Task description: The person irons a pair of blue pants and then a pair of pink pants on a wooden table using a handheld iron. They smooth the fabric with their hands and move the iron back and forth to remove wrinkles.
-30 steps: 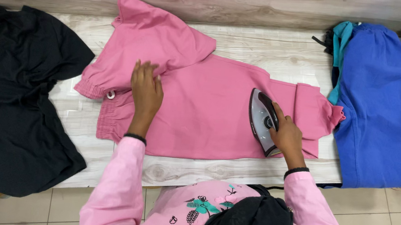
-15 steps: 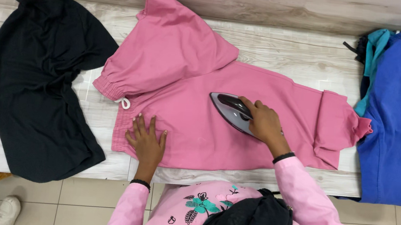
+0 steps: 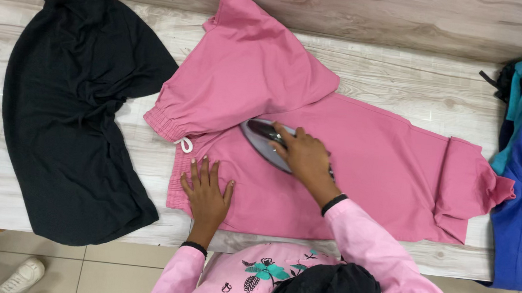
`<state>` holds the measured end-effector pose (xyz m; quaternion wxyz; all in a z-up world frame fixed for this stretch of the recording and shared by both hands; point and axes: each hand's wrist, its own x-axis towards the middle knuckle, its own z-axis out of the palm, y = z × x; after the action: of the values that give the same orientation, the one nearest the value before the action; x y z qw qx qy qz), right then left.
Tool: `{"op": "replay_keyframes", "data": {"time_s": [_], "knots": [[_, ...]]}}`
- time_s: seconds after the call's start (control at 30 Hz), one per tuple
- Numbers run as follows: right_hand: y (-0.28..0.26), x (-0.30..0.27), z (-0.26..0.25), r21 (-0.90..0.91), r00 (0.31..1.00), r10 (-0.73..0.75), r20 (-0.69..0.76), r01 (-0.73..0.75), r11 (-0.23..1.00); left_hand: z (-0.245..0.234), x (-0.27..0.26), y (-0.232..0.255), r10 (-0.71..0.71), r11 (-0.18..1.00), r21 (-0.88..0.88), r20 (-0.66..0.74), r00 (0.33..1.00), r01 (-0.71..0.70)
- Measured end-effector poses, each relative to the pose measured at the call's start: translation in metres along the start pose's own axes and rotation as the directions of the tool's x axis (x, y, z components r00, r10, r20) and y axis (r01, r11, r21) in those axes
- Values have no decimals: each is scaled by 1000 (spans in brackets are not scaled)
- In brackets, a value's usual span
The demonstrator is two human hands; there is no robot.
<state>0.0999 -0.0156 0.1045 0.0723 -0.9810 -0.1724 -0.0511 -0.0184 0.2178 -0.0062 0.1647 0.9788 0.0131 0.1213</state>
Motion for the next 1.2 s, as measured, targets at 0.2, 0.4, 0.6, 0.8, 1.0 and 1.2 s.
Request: {"op": "replay_keyframes", "data": {"time_s": [0.2, 0.4, 0.6, 0.8, 1.0, 1.2], "knots": [[22, 7, -20, 69, 966, 207, 158, -220, 973, -9, 5, -2, -4, 996, -86, -48, 999, -1], [-12, -5, -12, 53, 981, 78, 178, -89, 995, -29, 78, -82, -136, 991, -55, -408, 903, 124], [-19, -5, -10, 27, 990, 64, 123, -68, 997, -35, 183, -181, -342, 934, 71, -112, 933, 350], [-23, -10, -13, 92, 986, -60, 159, 46, 995, -9, 140, -168, -257, 965, 44, -45, 965, 258], [-35, -7, 0, 62, 987, -138, 76, 134, 989, -21, 60, -115, -133, 991, 12, -86, 987, 134], [-36, 15, 1, 68, 990, 103, 93, -110, 992, -24, 35, -66, -148, 988, -55, -148, 978, 141]]}}
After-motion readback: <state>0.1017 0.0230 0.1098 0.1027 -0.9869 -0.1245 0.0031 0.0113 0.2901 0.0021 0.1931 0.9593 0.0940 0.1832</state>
